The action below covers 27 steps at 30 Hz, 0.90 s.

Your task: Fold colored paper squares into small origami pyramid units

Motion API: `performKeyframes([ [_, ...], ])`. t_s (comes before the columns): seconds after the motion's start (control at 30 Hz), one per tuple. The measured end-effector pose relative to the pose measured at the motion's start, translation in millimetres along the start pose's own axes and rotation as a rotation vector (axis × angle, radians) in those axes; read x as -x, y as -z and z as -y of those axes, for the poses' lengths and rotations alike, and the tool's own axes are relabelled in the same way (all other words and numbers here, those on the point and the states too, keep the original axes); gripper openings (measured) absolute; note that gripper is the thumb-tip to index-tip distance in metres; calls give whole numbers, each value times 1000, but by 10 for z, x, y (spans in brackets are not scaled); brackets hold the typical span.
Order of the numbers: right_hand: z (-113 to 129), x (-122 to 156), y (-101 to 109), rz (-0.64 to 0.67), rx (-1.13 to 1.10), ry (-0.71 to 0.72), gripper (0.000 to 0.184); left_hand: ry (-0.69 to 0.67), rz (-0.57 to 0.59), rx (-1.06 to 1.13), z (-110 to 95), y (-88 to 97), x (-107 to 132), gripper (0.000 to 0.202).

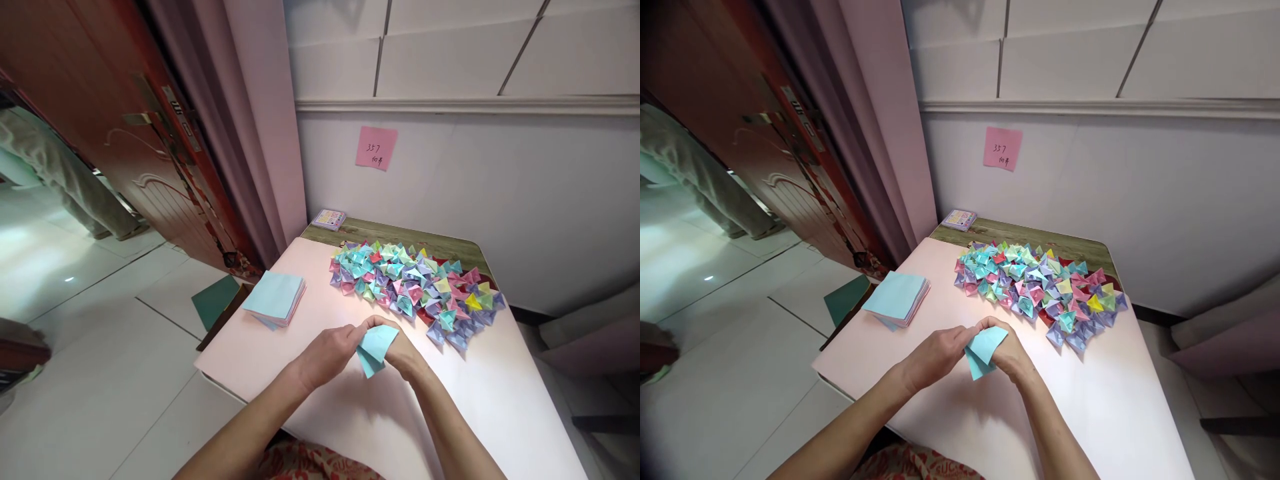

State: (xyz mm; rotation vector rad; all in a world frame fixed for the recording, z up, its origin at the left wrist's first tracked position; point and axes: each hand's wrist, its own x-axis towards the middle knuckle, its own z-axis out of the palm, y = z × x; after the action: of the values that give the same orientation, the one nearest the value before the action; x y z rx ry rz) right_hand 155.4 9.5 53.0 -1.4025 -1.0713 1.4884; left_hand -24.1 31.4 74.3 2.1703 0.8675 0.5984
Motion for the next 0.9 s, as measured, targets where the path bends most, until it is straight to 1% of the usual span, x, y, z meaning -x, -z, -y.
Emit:
performKeyframes([
  [0.03,16,12,25,13,12,-16,22,-4,5,-34,22,-2,20,51],
  [0.1,57,44,116,43,27,-19,28,2,-9,-27,67,-2,51,41],
  [0.17,96,76,240,67,-12,2,38,71,-60,114,99,-7,60,24],
  [0.2,106,88,298,64,-71,14,41,145,-95,245,107,-16,52,19],
  [0.27,95,96,367,-30,-228,70,46,346,-184,594,100,-56,18,27],
  [0.33,45,82,339,-139,-331,116,52,526,-267,942,67,-131,-30,35],
  [0.37,11,71,286,-160,-335,118,54,573,-289,1067,46,-178,-51,38],
  [0.43,-56,49,130,-130,-282,80,54,597,-286,1190,4,-281,-78,41],
  [0.5,-102,33,-36,-106,-227,90,47,575,-272,1186,-24,-368,-78,42],
  [0.6,-124,20,-182,-272,-161,159,39,529,-246,1066,-19,-413,-50,43],
  [0.67,-126,15,-195,-312,-132,175,37,511,-235,967,13,-379,-39,42],
  [0.73,-131,12,-171,-268,-116,154,36,516,-283,923,57,-314,-47,40],
  [0.83,-148,7,-130,-188,-156,85,36,547,-389,972,118,-217,-82,38],
  [0.9,-163,0,-116,-168,-208,36,39,569,-406,1009,141,-179,-104,38],
])
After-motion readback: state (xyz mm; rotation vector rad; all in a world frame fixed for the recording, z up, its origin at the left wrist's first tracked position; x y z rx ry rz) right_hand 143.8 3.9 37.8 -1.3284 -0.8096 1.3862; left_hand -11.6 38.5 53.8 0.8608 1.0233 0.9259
